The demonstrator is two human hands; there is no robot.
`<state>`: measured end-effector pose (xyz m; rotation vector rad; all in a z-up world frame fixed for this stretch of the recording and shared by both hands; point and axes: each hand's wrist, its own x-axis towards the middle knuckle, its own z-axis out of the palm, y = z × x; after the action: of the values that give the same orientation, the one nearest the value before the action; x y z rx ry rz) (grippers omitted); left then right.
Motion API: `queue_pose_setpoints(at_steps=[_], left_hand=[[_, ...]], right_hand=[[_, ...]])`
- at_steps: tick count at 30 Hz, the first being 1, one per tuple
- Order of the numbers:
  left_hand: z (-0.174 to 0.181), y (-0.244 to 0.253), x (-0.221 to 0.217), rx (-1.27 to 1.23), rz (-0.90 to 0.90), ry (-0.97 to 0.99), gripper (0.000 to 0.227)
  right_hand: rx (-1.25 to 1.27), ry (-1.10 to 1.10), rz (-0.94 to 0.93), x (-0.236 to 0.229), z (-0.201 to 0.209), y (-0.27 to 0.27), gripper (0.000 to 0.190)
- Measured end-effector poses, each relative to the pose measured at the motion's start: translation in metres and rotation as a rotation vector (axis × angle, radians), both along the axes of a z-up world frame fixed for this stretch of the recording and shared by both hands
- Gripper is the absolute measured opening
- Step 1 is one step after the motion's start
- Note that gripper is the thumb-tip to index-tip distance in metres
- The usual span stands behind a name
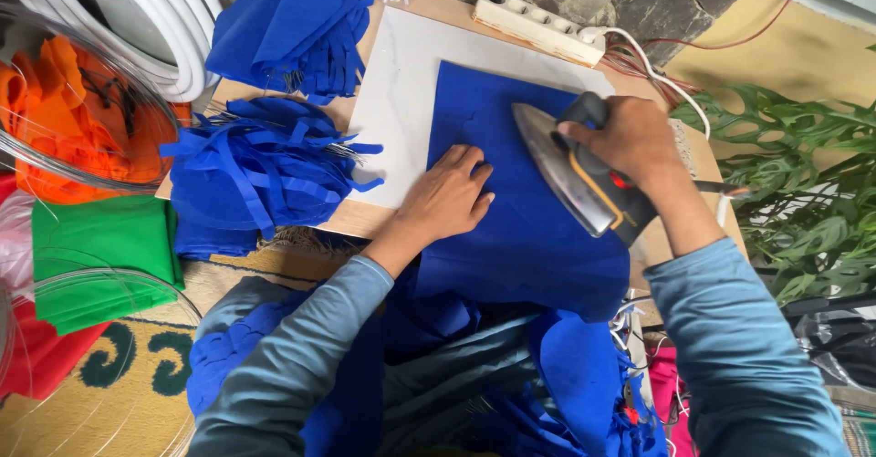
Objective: Ironing small blue fabric pieces on a flat surface using a hand iron to remove wrinkles.
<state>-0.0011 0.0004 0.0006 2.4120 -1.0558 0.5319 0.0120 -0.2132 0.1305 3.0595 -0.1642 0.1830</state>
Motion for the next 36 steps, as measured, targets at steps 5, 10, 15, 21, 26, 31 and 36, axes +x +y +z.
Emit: queue_pose_setpoints(at_steps=[5, 10, 15, 21, 26, 31, 36], left_hand=[[-0.008, -0.003, 0.004, -0.031, 0.002, -0.055, 0.036], [-0.007, -0.002, 0.003, -0.055, -0.001, -0.075, 0.034], [-0.007, -0.002, 0.004, -0.079, -0.007, -0.081, 0.033], [0.001, 0.002, -0.002, -0.097, -0.014, -0.071, 0.030], [0.008, 0.005, -0.004, -0.179, -0.036, -0.028, 0.025], [0.001, 0.013, 0.020, -0.531, -0.033, 0.159, 0.023], [0.014, 0.025, 0.026, -0.135, 0.175, 0.322, 0.051]], right_hand=[[-0.011, 0.018, 0.068, 0.001, -0.016, 0.032, 0.054], [-0.006, -0.035, 0.106, 0.028, -0.027, 0.041, 0.054], [0.068, -0.018, 0.112, 0.041, -0.025, 0.049, 0.049], [0.074, 0.097, 0.124, -0.001, -0.008, 0.045, 0.055], [0.077, 0.131, 0.080, -0.027, 0.001, 0.041, 0.050], [0.104, 0.130, 0.085, -0.022, 0.001, 0.047, 0.047], [0.066, 0.094, 0.162, -0.006, -0.008, 0.048, 0.049]])
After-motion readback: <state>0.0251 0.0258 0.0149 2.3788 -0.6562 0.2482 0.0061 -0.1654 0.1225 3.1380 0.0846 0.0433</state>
